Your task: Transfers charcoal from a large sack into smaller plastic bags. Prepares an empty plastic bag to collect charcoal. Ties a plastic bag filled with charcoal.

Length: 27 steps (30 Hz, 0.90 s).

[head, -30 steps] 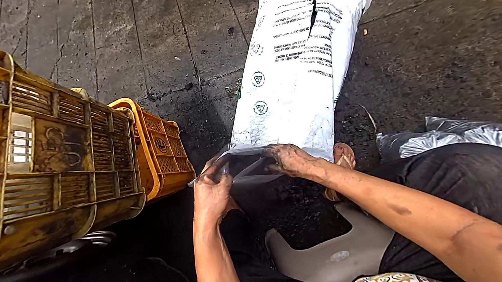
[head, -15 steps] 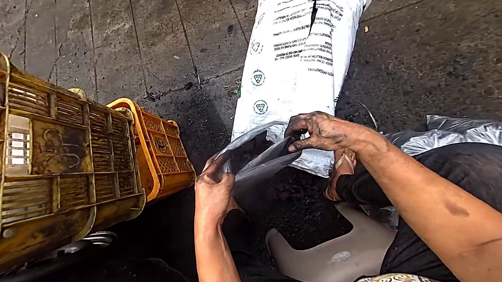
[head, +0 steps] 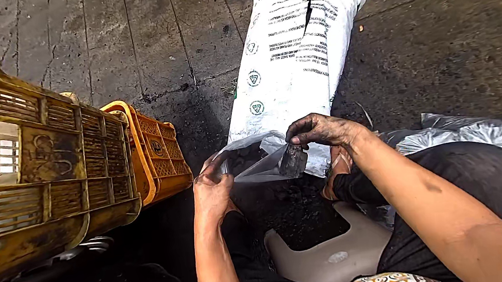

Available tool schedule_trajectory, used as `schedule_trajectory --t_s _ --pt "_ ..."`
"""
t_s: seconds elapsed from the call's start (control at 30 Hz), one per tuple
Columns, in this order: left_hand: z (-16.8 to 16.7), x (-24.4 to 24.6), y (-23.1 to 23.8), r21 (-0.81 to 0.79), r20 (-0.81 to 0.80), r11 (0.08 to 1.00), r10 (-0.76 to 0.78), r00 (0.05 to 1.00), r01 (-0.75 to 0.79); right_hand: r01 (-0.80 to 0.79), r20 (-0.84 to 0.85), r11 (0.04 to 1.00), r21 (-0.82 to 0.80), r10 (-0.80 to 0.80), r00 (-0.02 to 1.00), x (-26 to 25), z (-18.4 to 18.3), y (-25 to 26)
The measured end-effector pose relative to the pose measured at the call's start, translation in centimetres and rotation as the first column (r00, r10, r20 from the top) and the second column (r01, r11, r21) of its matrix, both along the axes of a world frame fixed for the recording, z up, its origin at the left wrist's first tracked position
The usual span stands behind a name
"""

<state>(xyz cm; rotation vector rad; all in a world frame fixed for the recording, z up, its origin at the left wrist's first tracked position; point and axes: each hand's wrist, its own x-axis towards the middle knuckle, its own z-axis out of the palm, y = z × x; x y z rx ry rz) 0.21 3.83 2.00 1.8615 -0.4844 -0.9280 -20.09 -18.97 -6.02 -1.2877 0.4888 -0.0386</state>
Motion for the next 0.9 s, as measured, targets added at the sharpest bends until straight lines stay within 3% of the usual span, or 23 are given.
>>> schedule_trajectory --t_s 0.23,0.43,0.53,0.6,0.73,0.9 --pt "-0.1 -0.1 -0.2 0.009 0.019 0.999 -0.049 0.999 0.049 0.242 -0.013 0.880 0.409 -0.260 0.965 1.6 -2.9 2.7" --pt "-0.5 -0.3 -0.4 0.089 0.077 0.985 -0.155 0.985 0.148 0.410 -0.143 0.815 0.409 -0.386 0.911 4.2 -0.9 4.4" --pt "-0.6 -0.8 -0.5 0.096 0.103 0.977 -0.201 0.974 0.191 0.508 -0.261 0.818 0.271 -0.445 0.856 5.9 0.4 5.2" --pt "-0.8 -1.0 -0.7 0.100 0.120 0.977 -0.199 0.973 0.188 0.535 -0.307 0.841 0.086 -0.488 0.817 7.0 0.8 6.0" --pt "-0.5 -1.0 -0.6 0.079 0.112 0.987 -0.152 0.982 0.143 0.329 -0.307 0.880 -0.342 -0.436 0.846 7.8 0.8 7.3" --pt "-0.5 -1.1 -0.6 0.073 0.063 0.987 -0.145 0.987 0.140 0.110 -0.346 0.840 -0.532 -0.335 0.876 7.7 0.6 6.9"
